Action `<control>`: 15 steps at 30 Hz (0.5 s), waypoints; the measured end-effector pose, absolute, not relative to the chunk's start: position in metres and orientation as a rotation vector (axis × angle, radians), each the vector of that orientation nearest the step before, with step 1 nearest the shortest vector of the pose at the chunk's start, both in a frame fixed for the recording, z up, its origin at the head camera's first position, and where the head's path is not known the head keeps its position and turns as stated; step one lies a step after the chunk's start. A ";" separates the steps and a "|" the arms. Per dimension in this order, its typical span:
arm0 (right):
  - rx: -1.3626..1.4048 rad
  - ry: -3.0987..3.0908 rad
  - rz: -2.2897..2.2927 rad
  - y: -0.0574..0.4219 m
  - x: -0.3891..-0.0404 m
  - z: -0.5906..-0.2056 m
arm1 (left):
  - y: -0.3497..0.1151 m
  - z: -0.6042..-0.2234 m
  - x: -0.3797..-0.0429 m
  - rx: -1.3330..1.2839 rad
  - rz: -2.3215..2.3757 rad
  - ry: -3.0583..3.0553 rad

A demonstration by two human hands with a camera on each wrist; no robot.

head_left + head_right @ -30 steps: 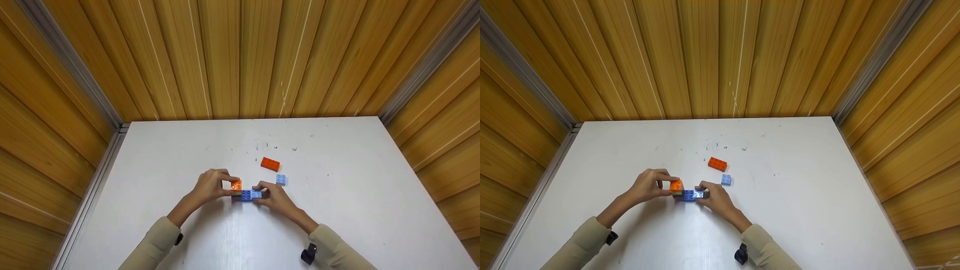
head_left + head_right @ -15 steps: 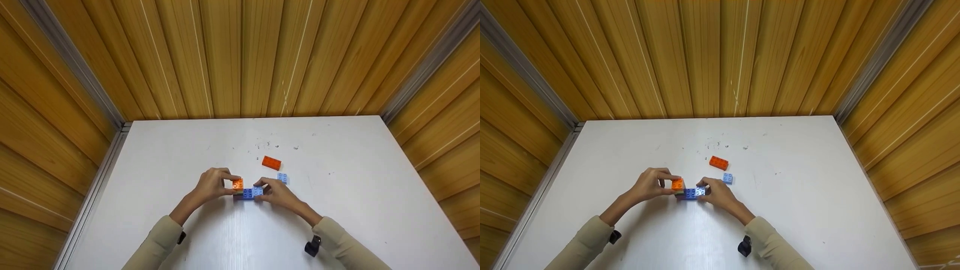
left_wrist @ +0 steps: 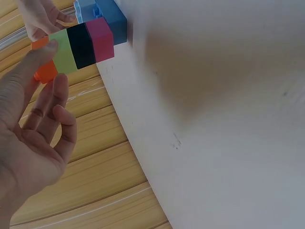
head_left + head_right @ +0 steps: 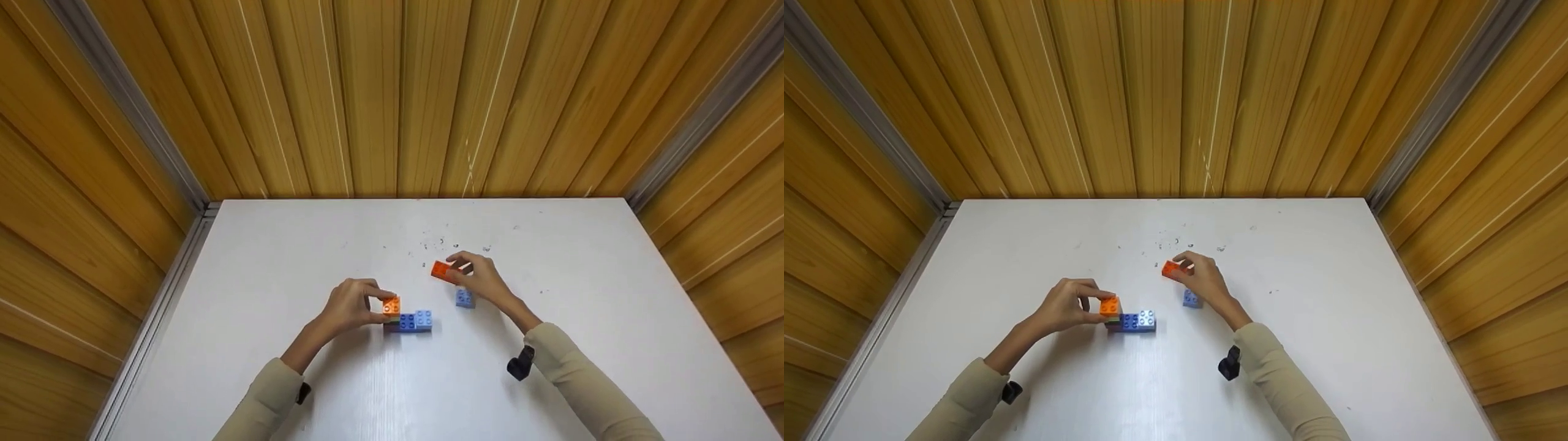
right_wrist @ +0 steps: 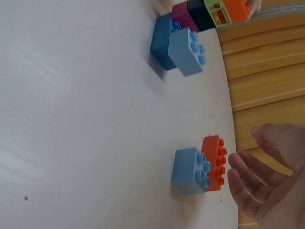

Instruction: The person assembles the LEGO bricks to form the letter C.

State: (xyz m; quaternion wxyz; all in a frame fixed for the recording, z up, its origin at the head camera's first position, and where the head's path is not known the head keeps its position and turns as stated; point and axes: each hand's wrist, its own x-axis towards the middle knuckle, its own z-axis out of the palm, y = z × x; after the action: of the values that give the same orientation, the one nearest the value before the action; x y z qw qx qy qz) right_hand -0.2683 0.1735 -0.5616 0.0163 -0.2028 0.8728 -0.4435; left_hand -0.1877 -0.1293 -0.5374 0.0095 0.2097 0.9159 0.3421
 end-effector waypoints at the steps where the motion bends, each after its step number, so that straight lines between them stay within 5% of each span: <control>1: -0.597 2.750 -1.401 0.175 -0.271 -0.565 | -0.129 -0.538 -0.188 0.672 1.062 2.863; 15: -0.487 2.852 -1.283 0.176 -0.279 -0.600 | -0.130 -0.547 -0.191 0.743 1.069 2.826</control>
State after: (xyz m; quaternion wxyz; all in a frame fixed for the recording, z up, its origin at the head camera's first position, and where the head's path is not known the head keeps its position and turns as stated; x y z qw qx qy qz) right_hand -0.2790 0.1763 -0.5999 -0.0119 -0.1538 0.9010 -0.4054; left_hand -0.1912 -0.1300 -0.5469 0.0149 0.2388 0.9081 0.3436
